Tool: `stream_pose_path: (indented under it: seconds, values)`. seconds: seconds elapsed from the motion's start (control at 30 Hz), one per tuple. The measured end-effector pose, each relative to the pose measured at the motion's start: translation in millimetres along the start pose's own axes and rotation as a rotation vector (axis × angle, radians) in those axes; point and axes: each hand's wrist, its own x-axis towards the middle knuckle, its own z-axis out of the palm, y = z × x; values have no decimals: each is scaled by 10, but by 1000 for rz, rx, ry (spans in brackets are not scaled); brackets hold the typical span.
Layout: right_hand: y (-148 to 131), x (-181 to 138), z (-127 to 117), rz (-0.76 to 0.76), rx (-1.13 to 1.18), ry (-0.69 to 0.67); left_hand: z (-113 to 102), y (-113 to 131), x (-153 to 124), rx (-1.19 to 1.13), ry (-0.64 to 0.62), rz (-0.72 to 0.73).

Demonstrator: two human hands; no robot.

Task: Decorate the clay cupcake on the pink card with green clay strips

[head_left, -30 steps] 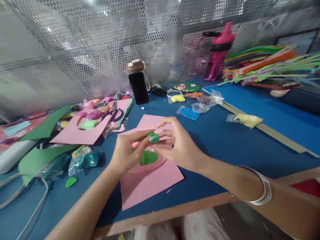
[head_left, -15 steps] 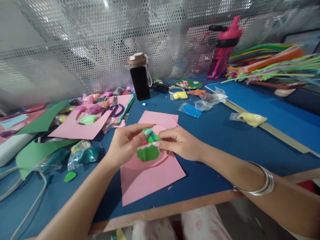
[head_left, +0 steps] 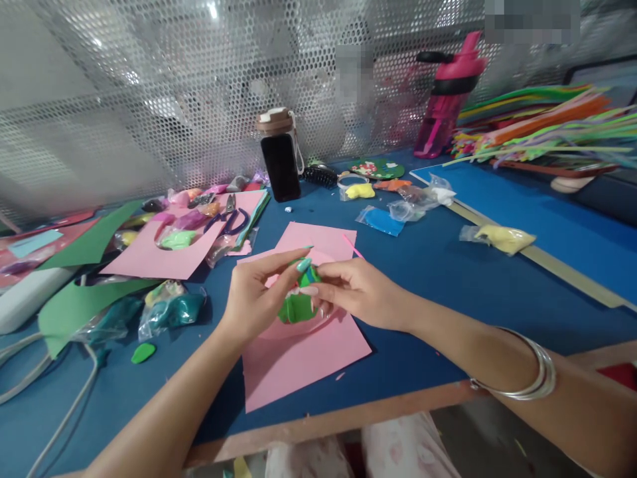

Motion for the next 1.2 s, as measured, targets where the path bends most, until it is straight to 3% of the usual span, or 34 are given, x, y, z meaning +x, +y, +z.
stream_pose_path:
  seconds: [0.13, 0.27, 0.33, 0.5, 0.63, 0.73, 0.83, 0.9, 0.93, 1.0, 1.13, 1.2]
  values:
    - [-20, 15, -25, 22, -35, -7, -48, -76, 44, 101, 178, 12]
    - [-16, 29, -25, 58, 31, 46, -113, -97, 94, 42, 345, -12]
    - [-10, 28, -15, 47, 77, 36, -112, -70, 91, -20, 253, -4]
    - [13, 7, 9, -51, 32, 9, -23, -1, 51, -95, -201, 8]
    - [17, 1, 14, -22, -104, 53, -9, 8, 50, -124, -278, 68]
    - [-4, 7, 11, 12, -129, 62, -56, -13, 70, -12, -121, 25]
    - [-20, 15, -3, 50, -60, 36, -115, -45, 86, 105, 178, -40]
    - [-20, 14, -18, 89, 1, 13, -145, -52, 84, 71, 325, -36]
    - [-19, 11, -25, 95, 29, 10, -155, -49, 79, 17, 340, -24]
    - [-20, 2, -35, 61, 73, 27, -160, -31, 63, -101, 213, -2]
    - [-23, -16, -5, 2, 163, -54, -98, 13, 20, -107, -207, 35]
    - [-12, -16, 28, 27, 236, -92, -54, 35, 2, -85, -266, 70]
